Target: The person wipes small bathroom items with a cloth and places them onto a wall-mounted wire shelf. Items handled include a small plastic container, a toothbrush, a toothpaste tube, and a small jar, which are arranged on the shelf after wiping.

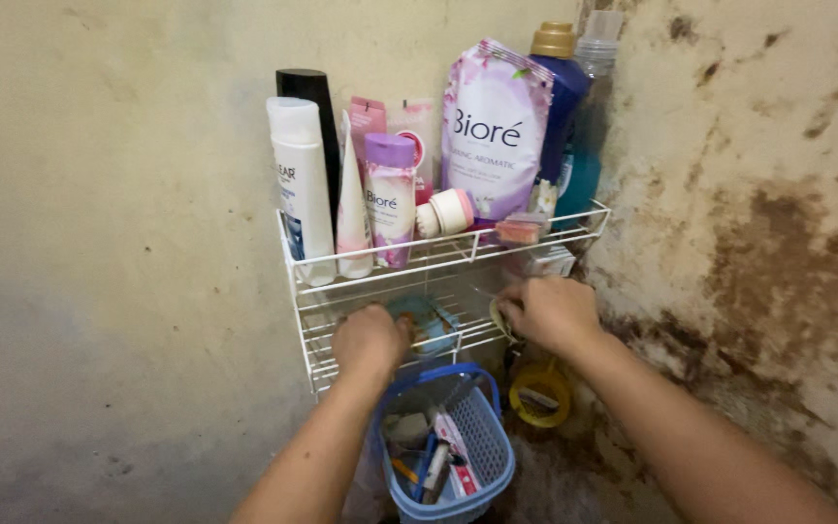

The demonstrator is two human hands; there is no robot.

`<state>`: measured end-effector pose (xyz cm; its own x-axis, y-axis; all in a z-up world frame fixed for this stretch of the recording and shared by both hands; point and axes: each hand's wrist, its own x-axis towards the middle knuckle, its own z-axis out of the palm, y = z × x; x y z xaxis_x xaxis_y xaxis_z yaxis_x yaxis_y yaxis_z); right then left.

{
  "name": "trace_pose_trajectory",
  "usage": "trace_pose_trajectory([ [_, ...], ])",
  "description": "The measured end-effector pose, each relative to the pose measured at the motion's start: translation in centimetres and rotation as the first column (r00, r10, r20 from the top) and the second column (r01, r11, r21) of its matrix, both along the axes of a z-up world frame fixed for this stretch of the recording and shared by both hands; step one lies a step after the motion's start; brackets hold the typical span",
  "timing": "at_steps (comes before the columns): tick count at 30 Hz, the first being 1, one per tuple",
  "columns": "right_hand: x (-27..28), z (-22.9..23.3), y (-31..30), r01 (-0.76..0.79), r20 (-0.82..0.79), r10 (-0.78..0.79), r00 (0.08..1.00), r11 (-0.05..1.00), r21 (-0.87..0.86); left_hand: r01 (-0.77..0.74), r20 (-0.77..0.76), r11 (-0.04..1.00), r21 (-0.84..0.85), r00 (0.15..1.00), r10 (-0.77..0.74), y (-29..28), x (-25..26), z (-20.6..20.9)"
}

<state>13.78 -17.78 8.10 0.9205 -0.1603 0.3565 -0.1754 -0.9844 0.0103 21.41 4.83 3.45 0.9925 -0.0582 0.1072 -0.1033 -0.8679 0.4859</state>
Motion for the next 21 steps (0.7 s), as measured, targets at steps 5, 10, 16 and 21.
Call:
trace_pose_trajectory([
  [5,3.5,0.0,0.9,-0.053,-0.075,0.046,0.996,0.993,-0.106,0.003,-0.006,1.000,0.019,1.000,-0.003,-0.7,2.2,-0.4],
  [10,5.9,0.2,0.8,-0.030,-0.234,0.007,0.972,0.995,-0.095,-0.008,-0.072,1.000,0.010,0.997,0.009,-1.0,3.6,-0.3],
  [16,6.8,0.3,-1.1,-0.119,-0.407,0.136,0.903,0.991,0.066,-0.039,-0.101,0.999,-0.002,0.994,0.038,-1.0,4.0,-0.4],
  [21,6.3,-0.8,-3.4,-0.234,-0.354,0.261,0.898,0.965,0.118,-0.005,0.287,0.998,-0.062,0.958,0.023,-0.3,1.5,-1.4],
])
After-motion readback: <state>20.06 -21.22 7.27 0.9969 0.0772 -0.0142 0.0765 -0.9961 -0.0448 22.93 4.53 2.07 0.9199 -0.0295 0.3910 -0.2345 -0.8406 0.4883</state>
